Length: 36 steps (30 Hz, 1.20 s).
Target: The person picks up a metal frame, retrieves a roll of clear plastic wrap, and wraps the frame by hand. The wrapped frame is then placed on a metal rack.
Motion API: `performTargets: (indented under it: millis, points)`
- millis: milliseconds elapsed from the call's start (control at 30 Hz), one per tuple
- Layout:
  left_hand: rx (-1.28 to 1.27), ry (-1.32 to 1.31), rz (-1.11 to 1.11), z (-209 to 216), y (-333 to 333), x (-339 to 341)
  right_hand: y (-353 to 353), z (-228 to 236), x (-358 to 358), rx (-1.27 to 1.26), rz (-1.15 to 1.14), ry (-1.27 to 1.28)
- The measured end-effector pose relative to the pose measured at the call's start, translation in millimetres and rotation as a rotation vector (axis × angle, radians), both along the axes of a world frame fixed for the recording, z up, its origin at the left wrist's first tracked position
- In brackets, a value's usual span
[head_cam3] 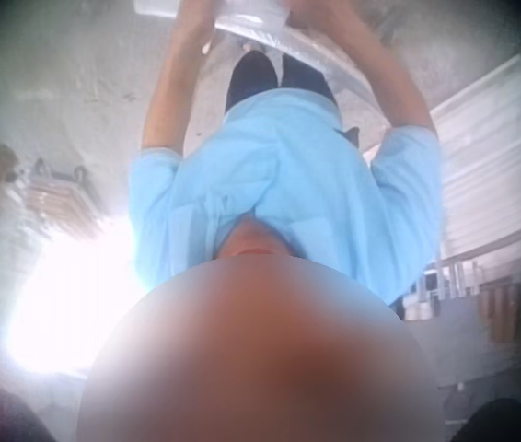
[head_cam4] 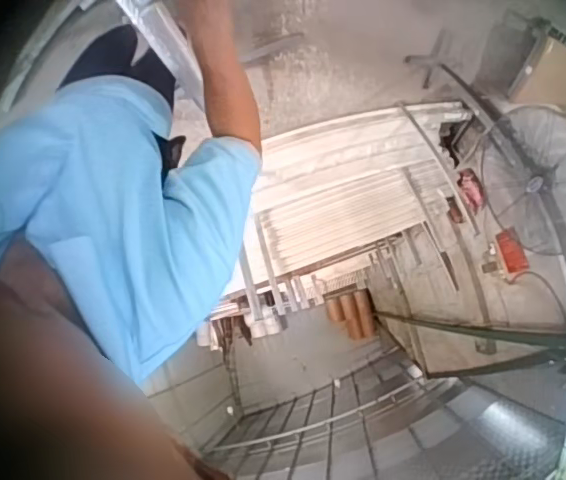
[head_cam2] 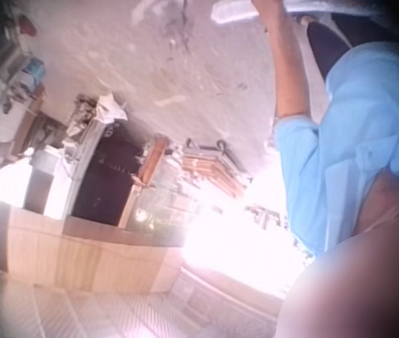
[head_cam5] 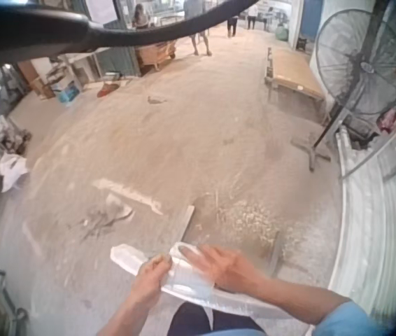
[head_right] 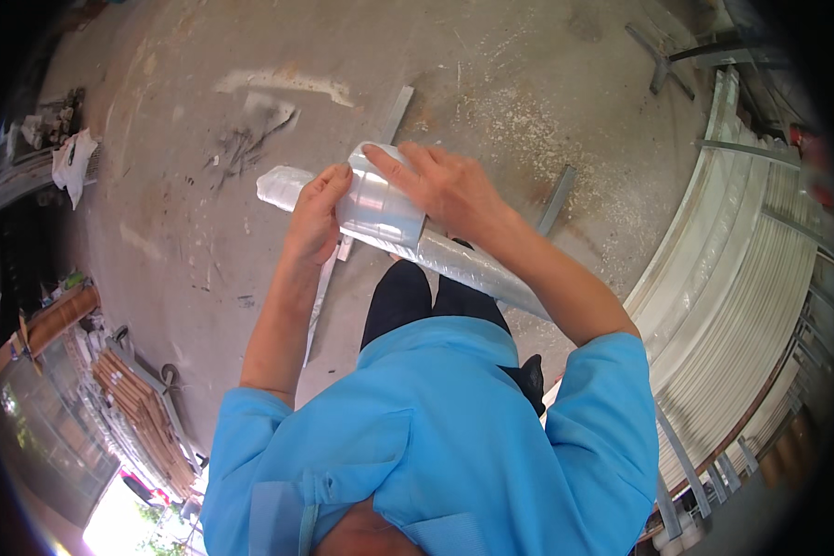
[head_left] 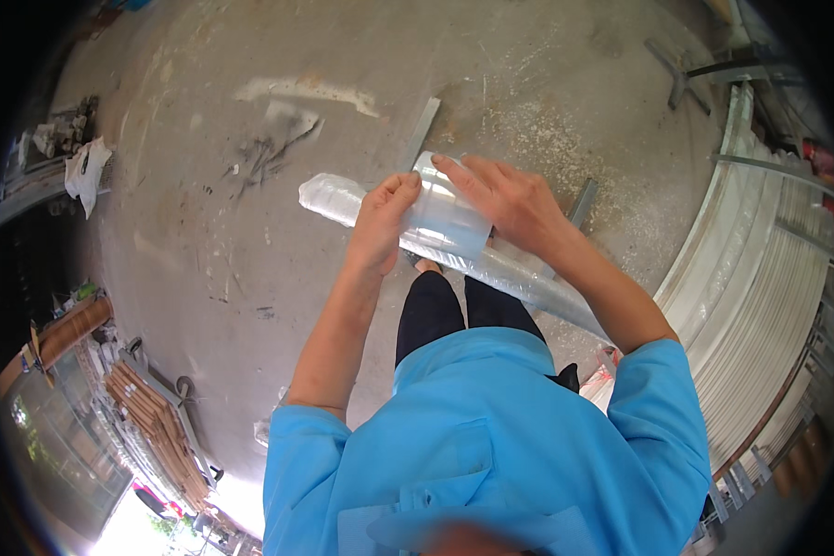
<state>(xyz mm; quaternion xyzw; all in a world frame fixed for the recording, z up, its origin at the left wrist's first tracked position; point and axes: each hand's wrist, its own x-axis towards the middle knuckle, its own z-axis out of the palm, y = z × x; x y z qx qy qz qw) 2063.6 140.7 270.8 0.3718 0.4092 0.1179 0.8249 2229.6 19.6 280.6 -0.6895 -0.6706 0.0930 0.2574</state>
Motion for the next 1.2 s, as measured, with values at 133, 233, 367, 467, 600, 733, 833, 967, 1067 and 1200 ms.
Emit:
performTargets:
  millis: [133,233,367,467,600,733,833,967,1067,1200]
  points:
    - [0.328,0.083,-0.051,-22,-12,-43,6,-77,30,0.007,-0.088,0.111]
    - [-0.009,0.11,-0.405,-53,-14,-101,6,-143,40,-0.147,-0.123,0.228]
    - [0.407,0.415,-0.447,-128,-55,-123,-7,-210,-10,-0.538,-0.016,0.667]
    - [0.702,0.32,-0.493,-164,-75,-128,-15,-237,-43,-0.675,0.168,0.928]
    - [0.425,0.219,-0.466,-152,-73,-152,-15,-234,-38,-0.901,0.391,0.635]
    - [0.224,0.348,-0.384,-101,-29,-184,-23,-185,-10,-0.8,0.163,0.615]
    - [0.104,0.347,-0.295,-82,-18,-184,-29,-149,-16,-0.845,-0.044,1.161]
    - [-0.212,-0.103,0.078,-154,-112,-96,-30,-148,-52,-0.968,-0.17,1.707]
    - [-0.312,-0.107,0.21,-192,-127,-89,-31,-164,-52,-1.135,-0.185,1.913]
    - [-0.246,-0.152,-0.042,-205,-87,-107,-30,-176,-39,-0.92,-0.01,1.71]
